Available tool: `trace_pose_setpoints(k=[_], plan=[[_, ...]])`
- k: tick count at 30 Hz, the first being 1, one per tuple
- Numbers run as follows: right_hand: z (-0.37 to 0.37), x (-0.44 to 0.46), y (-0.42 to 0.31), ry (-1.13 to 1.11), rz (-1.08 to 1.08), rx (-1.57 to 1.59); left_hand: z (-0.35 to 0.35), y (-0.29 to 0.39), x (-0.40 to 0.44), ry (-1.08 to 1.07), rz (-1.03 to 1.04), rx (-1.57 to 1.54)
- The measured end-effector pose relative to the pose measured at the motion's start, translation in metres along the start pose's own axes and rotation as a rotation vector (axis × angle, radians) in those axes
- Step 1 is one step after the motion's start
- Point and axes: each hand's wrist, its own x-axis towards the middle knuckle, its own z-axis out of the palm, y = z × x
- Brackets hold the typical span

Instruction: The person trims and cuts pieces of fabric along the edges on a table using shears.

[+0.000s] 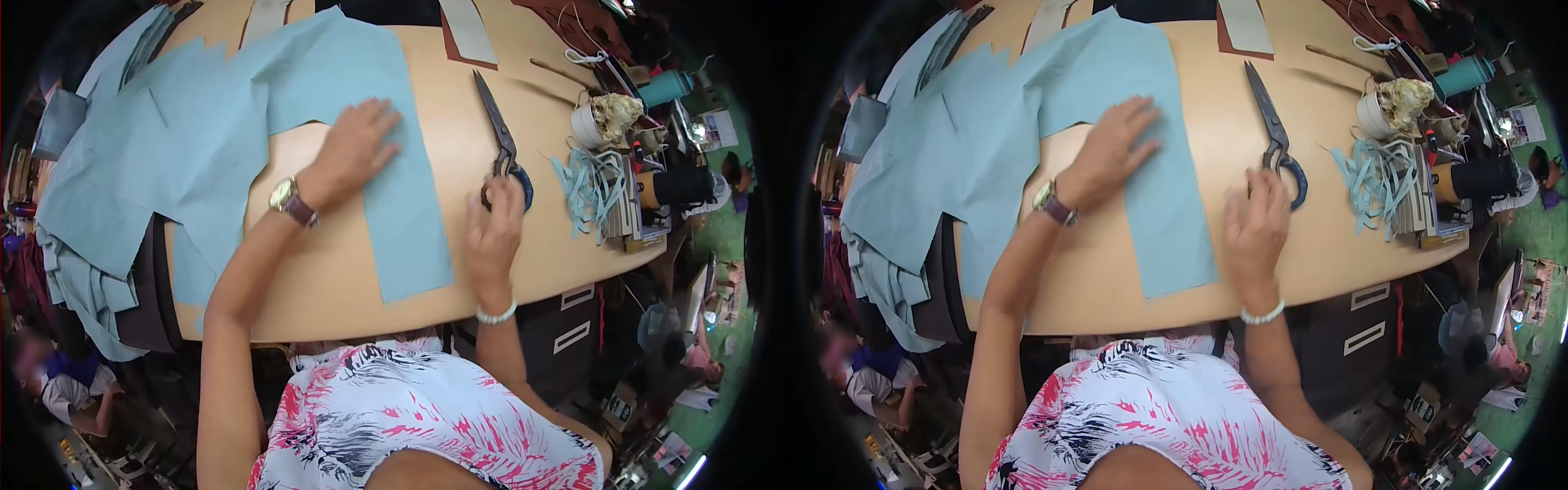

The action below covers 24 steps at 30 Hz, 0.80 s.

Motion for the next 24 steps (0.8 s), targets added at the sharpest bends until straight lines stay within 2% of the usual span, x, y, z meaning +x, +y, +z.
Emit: trace_pose_setpoints(k=[2,4,6,9,10,12,16,19,22,23,24], plan=[[0.000,0.014,0.018,-0.032,0.017,-0.151,-0.009,0.038,-0.021,-0.139,0.085,-0.042],[0.001,0.022,0.032,-0.111,0.068,-0.263,-0.009,0.069,-0.045,-0.164,0.145,-0.120],[-0.003,0.021,0.033,-0.145,0.100,-0.294,-0.014,0.097,-0.066,-0.258,0.117,-0.202],[-0.018,0.010,0.028,-0.222,0.175,-0.321,-0.014,0.124,-0.087,-0.288,0.044,-0.187],[-0.026,0.002,0.025,-0.259,0.204,-0.326,-0.009,0.127,-0.091,-0.219,0.058,-0.162],[-0.047,-0.018,0.018,-0.394,0.299,-0.261,0.004,0.130,-0.100,-0.082,0.084,-0.116],[-0.106,-0.068,0.014,-0.629,0.400,-0.065,0.005,0.140,-0.105,-0.033,0.056,-0.036],[-0.133,-0.120,0.020,-0.713,0.688,0.422,0.015,0.144,-0.108,0.058,0.041,-0.022],[-0.153,-0.160,0.009,-0.739,0.885,0.673,0.022,0.146,-0.111,0.151,0.073,-0.073],[-0.159,-0.165,-0.001,-0.770,1.033,0.773,0.023,0.147,-0.111,0.176,0.077,-0.074],[-0.167,-0.165,-0.008,-0.879,1.087,0.639,0.025,0.149,-0.113,0.182,0.076,-0.081]])
